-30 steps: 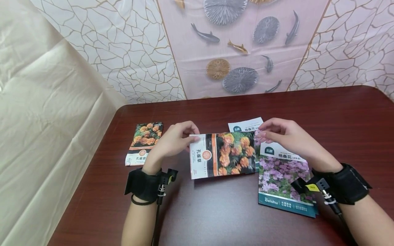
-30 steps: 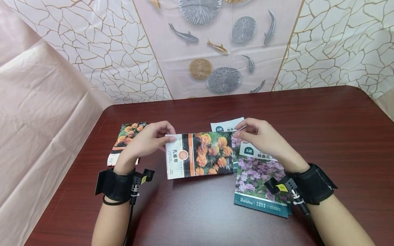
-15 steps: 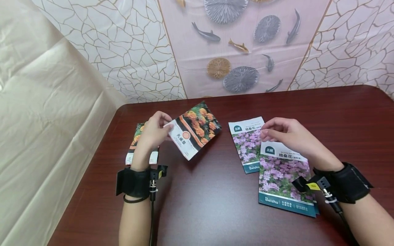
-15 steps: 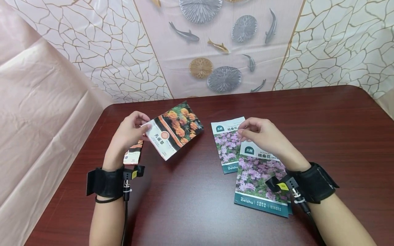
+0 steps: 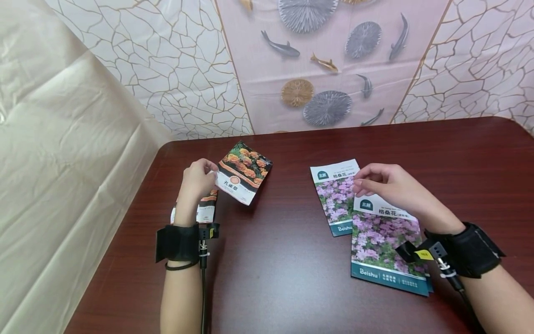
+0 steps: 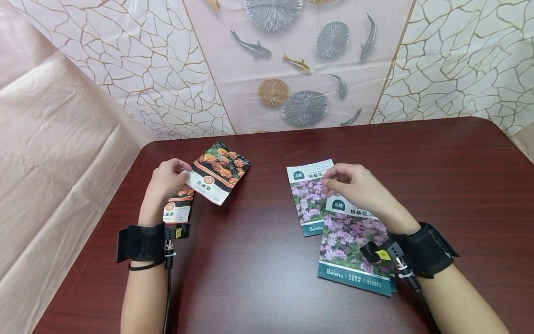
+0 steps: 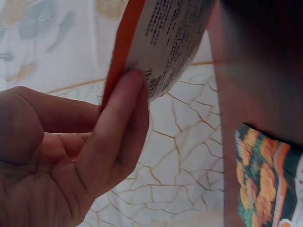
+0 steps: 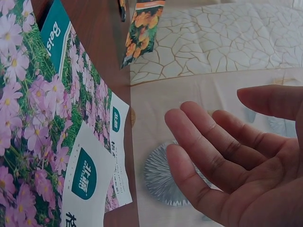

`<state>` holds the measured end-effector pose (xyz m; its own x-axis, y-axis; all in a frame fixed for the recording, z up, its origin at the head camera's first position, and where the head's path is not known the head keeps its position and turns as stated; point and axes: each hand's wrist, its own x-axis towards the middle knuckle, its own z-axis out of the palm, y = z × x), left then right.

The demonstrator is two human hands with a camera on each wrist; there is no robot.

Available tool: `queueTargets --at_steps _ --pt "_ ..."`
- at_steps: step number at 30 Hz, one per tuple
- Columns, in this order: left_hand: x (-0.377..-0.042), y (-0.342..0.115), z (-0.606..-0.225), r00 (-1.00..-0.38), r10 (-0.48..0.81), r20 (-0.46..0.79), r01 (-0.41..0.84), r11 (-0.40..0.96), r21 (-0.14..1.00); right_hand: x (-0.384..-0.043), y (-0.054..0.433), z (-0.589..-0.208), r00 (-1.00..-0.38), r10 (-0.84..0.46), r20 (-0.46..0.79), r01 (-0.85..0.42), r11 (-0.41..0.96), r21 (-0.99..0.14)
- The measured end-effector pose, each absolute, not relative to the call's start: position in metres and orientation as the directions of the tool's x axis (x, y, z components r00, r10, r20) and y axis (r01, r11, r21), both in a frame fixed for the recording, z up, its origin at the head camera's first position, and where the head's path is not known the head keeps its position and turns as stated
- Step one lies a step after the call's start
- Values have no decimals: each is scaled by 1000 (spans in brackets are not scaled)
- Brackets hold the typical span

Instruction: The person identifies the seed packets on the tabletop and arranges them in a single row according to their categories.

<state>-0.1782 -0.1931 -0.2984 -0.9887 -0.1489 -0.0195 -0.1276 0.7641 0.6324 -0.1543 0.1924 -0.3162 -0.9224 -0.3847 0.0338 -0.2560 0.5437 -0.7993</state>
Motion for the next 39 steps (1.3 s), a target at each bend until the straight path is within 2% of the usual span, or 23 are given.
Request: queueTargets --at_steps 8,16,24,39 --pt "-183 -198 -305 -984 -109 -140 -162 872 461 -154 192 -317 -916 -401 16 -249 536 -807" --pt "-184 -199 -308 -984 -42 -175 -103 927 361 -155 191 -318 -897 -441 40 -289 514 -808" --pt "-180 -194 -309 -948 -38 -315 -153 925 348 -155 191 -320 -885 -459 79 -331 500 -800" --pt "-178 -190 -309 -917 40 -397 -99 941 324 -157 191 -323 -881 -471 56 -317 497 -808"
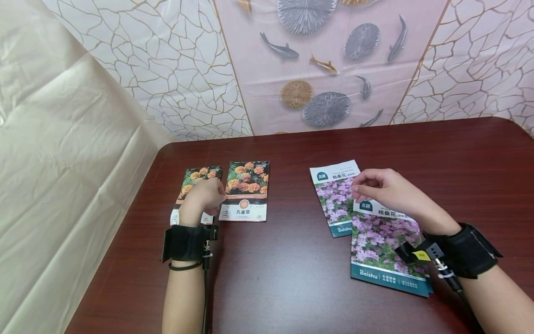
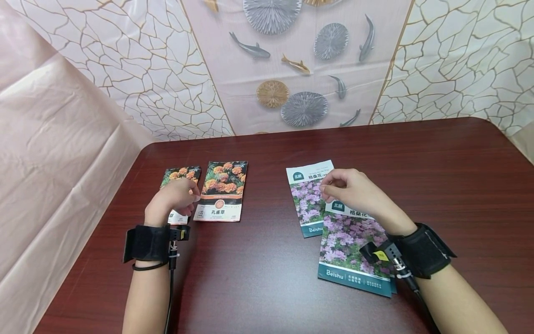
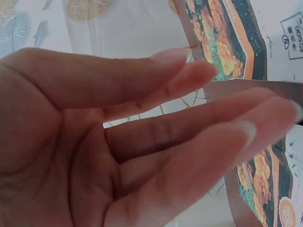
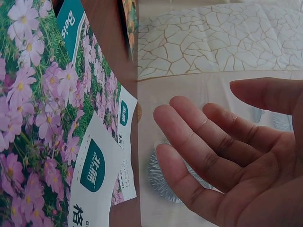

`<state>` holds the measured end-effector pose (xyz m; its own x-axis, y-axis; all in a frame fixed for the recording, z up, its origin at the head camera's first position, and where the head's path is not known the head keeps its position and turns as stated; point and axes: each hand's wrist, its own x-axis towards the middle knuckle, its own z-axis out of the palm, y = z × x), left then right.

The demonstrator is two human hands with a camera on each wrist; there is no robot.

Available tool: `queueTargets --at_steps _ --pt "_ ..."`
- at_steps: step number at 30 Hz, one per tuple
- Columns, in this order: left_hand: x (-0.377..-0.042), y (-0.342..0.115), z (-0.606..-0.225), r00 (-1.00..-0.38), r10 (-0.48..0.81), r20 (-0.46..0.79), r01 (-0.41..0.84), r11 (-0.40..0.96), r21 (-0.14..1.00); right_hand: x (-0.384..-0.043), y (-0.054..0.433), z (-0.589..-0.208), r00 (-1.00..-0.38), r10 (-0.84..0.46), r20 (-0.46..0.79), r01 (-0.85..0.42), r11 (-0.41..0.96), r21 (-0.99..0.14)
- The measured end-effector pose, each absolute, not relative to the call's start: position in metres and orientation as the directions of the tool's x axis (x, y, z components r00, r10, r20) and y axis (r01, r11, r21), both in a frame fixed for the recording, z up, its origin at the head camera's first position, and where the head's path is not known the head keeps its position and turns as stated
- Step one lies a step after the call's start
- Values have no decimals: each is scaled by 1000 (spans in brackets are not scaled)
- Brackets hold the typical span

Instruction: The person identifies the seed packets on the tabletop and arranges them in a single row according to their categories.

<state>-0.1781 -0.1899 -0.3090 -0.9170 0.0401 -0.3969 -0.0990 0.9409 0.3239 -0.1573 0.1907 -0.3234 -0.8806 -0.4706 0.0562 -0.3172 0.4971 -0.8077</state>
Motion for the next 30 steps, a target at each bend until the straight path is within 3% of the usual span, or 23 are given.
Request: queueTargets --at_steps 7,11,19,30 --pt "-180 -186 -310 -959 57 -277 -17 967 255 -157 190 -323 -887 -460 39 -304 518 -800" --pt "-182 -181 -313 -962 120 -244 47 957 286 -157 190 -323 -890 -455 34 -299 524 -797" --pt "-185 -170 -325 -884 379 -275 265 889 375 -156 190 -324 -888 -456 48 -311 521 -795" --pt "-187 -160 -337 -800 446 -400 283 870 404 -156 190 -322 -888 -457 43 -311 529 -790"
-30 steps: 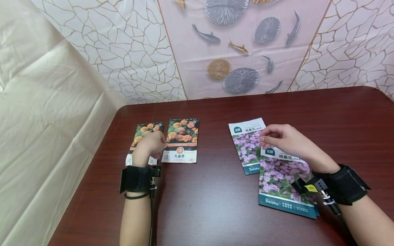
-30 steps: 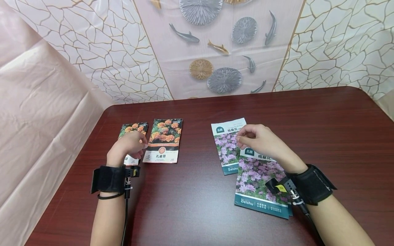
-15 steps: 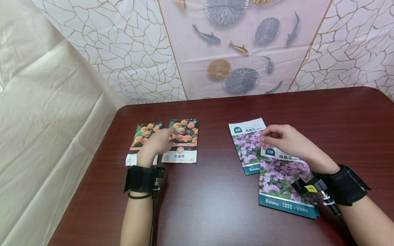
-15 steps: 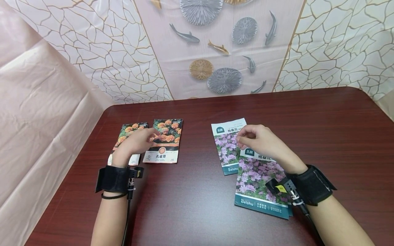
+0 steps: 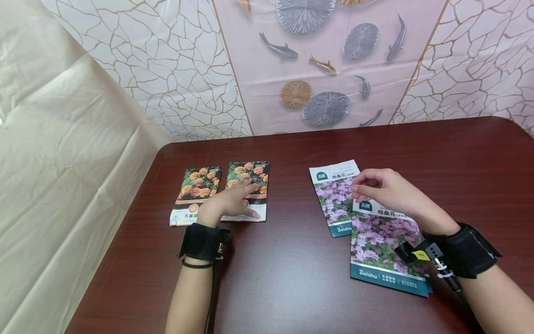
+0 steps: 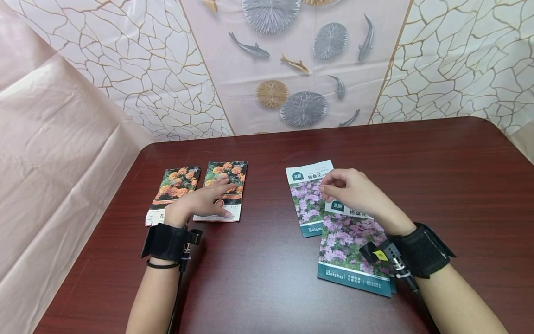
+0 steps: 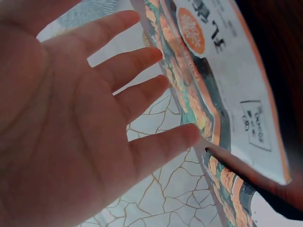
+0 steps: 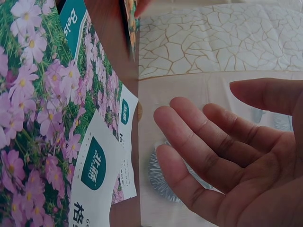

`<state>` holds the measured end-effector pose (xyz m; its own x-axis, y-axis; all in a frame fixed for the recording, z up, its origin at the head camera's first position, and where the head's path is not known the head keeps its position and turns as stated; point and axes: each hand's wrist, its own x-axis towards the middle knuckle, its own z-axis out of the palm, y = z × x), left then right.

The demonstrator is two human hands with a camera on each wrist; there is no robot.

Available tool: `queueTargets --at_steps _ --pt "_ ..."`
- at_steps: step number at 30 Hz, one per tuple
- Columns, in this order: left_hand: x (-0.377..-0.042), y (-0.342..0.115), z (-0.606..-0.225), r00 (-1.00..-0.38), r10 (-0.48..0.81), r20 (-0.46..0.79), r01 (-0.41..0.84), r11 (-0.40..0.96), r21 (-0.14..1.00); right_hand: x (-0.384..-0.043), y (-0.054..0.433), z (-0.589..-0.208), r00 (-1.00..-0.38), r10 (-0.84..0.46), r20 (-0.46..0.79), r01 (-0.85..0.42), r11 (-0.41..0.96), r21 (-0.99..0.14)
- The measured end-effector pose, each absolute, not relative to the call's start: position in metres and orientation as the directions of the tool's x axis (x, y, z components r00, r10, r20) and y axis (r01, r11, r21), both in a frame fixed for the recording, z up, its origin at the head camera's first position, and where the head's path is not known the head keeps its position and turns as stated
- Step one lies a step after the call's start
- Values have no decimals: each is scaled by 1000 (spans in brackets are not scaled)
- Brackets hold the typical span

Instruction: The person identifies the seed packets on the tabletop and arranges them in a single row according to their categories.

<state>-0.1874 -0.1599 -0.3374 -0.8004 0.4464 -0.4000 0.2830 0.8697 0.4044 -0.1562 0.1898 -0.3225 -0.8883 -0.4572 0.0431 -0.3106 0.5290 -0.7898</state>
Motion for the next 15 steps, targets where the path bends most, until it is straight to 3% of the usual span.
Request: queueTargets --at_steps 15 --pt "-183 -159 -333 -782 390 -486 206 898 389 -157 192 -324 -888 -457 44 -315 537 -783"
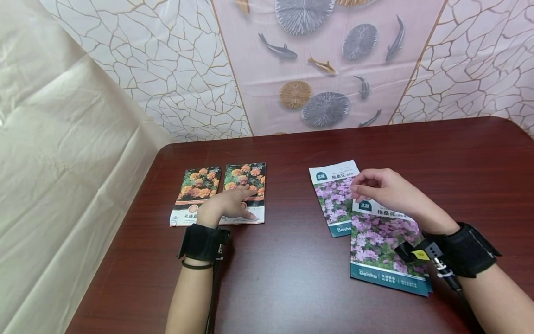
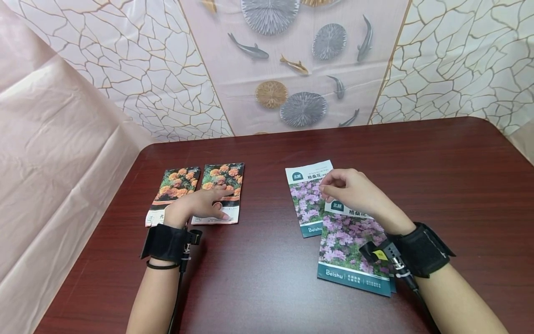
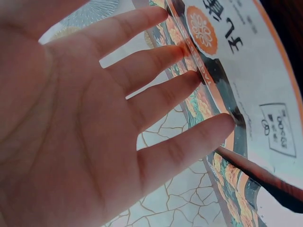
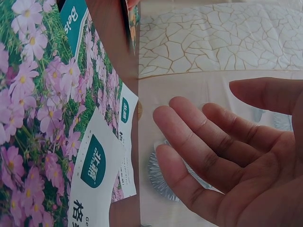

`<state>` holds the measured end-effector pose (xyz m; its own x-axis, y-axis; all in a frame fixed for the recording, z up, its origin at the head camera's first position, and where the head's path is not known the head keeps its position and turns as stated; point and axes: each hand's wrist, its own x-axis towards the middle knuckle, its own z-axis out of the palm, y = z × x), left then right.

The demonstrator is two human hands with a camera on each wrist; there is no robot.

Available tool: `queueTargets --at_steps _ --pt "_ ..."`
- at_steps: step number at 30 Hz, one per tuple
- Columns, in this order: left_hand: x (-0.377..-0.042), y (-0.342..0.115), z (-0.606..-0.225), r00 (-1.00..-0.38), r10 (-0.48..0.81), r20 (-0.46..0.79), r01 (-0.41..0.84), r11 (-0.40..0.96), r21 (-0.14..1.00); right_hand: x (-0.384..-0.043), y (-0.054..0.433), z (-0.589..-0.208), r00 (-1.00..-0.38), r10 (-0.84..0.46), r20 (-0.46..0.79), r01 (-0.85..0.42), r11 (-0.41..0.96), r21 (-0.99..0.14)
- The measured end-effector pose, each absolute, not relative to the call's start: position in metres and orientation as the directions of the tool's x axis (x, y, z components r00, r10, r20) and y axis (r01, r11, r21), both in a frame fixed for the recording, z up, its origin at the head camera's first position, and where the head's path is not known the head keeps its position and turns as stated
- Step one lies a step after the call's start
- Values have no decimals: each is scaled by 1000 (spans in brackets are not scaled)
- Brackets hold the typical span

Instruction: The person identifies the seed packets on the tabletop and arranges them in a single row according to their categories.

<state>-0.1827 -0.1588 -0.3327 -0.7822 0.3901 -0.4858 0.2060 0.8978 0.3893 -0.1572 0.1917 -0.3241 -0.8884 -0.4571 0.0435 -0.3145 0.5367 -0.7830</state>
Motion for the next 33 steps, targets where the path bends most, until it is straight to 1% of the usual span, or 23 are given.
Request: queueTargets --at_steps 7,13,16,20,26,33 --pt "-182 -158 -333 -789 378 -484 196 902 385 -156 192 -322 -885 -462 59 -329 532 -780" --pt "-183 -159 -334 -794 406 -453 211 882 421 -156 193 -321 -888 -453 78 -342 539 -770" --pt "-184 -158 -333 -799 443 -406 259 863 433 -156 194 -319 -889 -449 89 -352 546 -760" --pt "-184 -154 -330 -821 465 -330 312 851 423 -156 196 -317 -893 -440 93 -350 549 -759" --pt "-180 -143 -325 -842 477 -252 349 838 420 -157 200 -316 -899 -428 96 -345 556 -756" --pt "-171 -123 -322 -839 515 -179 412 813 411 -161 212 -313 -914 -404 37 -305 624 -719"
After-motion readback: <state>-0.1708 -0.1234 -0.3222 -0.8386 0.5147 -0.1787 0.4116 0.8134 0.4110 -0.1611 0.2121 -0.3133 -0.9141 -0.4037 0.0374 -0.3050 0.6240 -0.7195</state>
